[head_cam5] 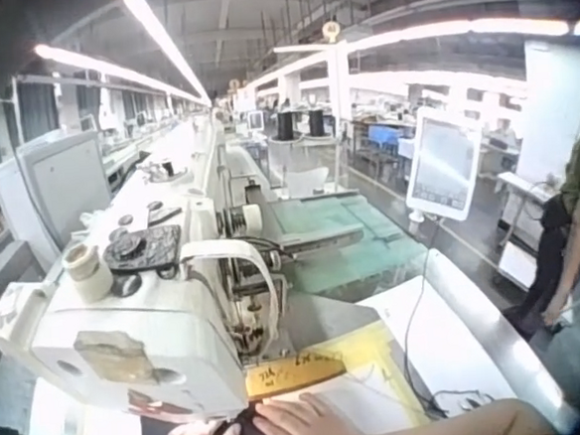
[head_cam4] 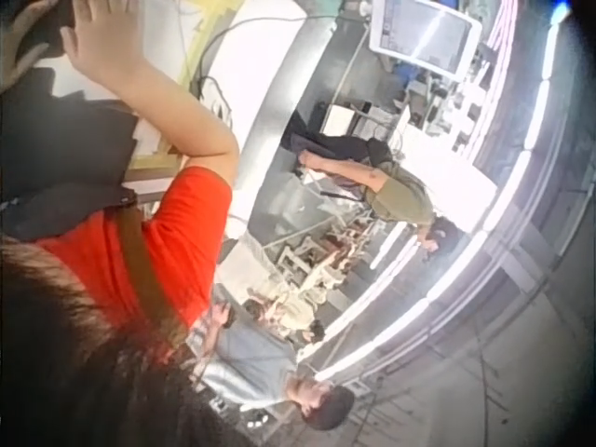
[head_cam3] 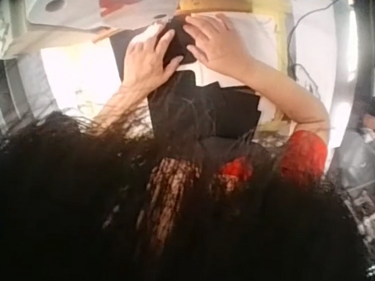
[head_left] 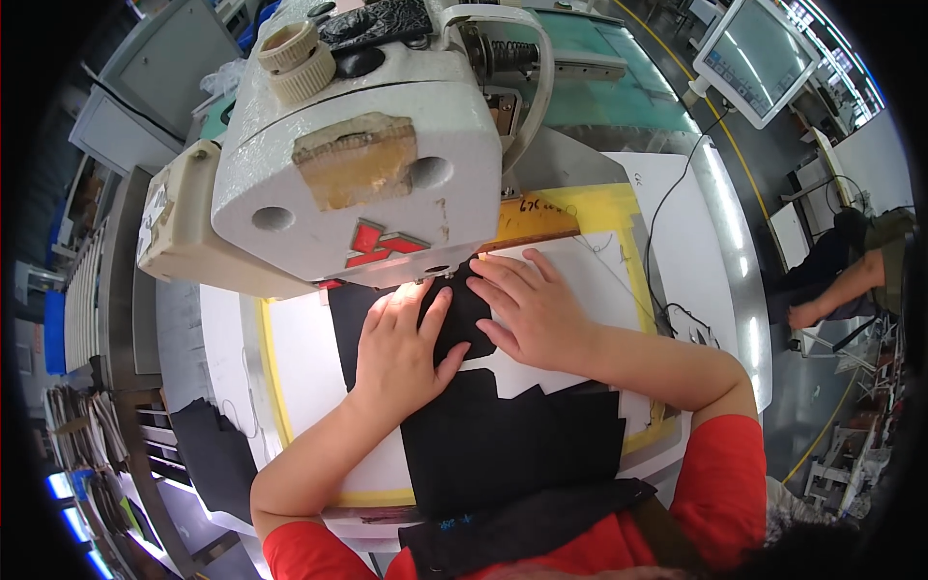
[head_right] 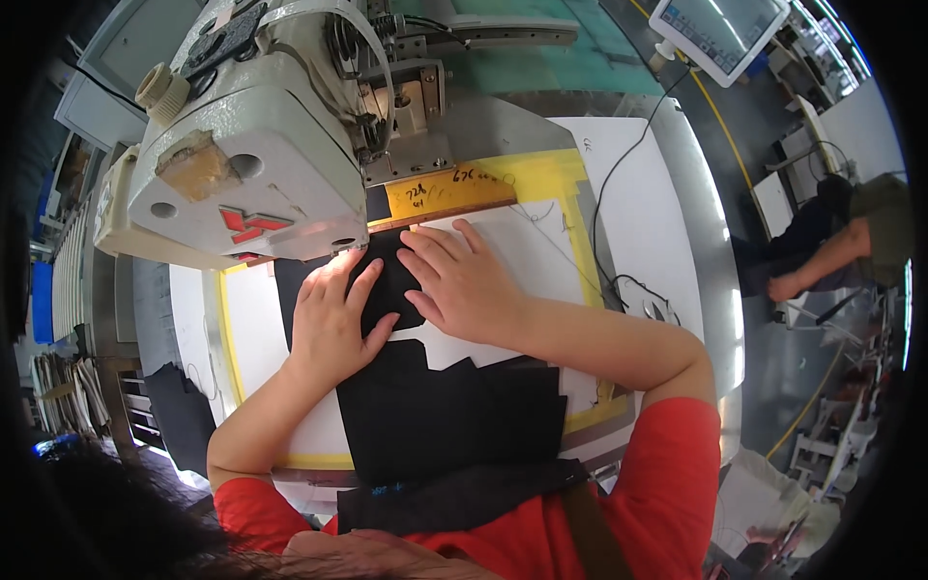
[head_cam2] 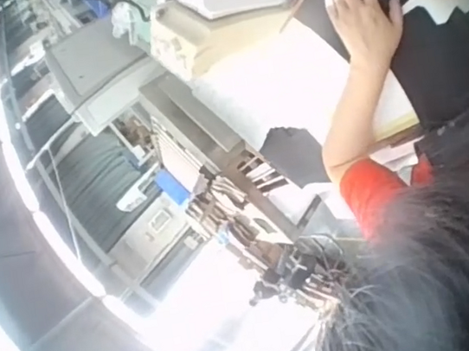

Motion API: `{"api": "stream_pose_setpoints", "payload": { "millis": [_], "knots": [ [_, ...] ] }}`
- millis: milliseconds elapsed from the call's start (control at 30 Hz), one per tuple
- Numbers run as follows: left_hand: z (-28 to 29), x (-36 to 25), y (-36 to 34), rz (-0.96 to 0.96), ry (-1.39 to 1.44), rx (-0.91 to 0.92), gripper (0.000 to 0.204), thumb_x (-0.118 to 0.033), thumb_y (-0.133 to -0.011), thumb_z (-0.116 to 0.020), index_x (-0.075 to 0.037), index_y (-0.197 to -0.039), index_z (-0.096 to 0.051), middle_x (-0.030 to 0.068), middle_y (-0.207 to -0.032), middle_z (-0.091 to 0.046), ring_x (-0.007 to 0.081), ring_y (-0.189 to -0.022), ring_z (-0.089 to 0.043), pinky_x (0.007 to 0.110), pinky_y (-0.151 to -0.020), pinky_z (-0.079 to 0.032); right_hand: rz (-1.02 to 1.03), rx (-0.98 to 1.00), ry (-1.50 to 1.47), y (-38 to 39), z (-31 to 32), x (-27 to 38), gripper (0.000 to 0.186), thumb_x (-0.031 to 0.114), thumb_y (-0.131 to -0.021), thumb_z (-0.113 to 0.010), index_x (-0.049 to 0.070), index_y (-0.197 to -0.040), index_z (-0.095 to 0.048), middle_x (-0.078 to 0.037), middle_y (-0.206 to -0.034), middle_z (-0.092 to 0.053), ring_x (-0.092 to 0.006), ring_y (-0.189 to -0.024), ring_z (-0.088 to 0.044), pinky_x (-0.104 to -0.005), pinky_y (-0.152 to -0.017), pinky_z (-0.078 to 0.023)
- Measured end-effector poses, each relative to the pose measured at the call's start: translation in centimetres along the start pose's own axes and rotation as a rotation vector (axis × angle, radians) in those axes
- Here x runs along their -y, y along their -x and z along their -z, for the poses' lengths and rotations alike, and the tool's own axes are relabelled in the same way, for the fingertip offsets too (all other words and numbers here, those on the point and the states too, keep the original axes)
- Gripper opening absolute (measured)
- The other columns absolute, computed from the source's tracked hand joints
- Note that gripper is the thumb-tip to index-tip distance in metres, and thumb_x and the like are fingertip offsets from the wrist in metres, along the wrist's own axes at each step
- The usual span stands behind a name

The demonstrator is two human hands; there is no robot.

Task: The recorder is using an industrial sewing machine to sew together pieces of black material, likely for bags or accessories.

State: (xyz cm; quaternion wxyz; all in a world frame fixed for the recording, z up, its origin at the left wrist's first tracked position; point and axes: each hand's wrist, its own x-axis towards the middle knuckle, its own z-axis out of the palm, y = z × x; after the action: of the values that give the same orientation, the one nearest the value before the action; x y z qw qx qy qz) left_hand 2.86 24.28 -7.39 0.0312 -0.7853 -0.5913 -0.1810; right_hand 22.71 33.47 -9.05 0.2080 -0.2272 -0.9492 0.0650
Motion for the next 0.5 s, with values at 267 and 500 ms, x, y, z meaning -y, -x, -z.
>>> {"api": "stream_pose_setpoints", "payload": {
  "millis": [267,500],
  "knots": [
    [0.18,-0.02,-0.06,0.019,-0.01,0.011,0.062,-0.032,-0.074,-0.074,-0.006,-0.127,-0.055,0.0177,-0.129,-0.05,0.0331,-0.115,-0.051,0.043,-0.099,-0.039,0.004,0.0,0.0,-0.24,0.3,-0.01,0.045,0.028,-0.084,-0.063,0.003,-0.121,-0.057,-0.012,-0.133,-0.05,-0.0252,-0.127,-0.045,-0.0494,-0.105,-0.032],
    [0.29,-0.23,-0.18,0.03,-0.004,0.022,0.063,-0.031,-0.074,-0.074,-0.007,-0.128,-0.054,0.0168,-0.13,-0.05,0.0326,-0.115,-0.05,0.043,-0.099,-0.039,0.012,-0.003,-0.005,-0.21,0.43,-0.08,0.045,0.026,-0.083,-0.064,0.002,-0.121,-0.057,-0.012,-0.132,-0.05,-0.0256,-0.125,-0.046,-0.0487,-0.104,-0.033]
  ]
}}
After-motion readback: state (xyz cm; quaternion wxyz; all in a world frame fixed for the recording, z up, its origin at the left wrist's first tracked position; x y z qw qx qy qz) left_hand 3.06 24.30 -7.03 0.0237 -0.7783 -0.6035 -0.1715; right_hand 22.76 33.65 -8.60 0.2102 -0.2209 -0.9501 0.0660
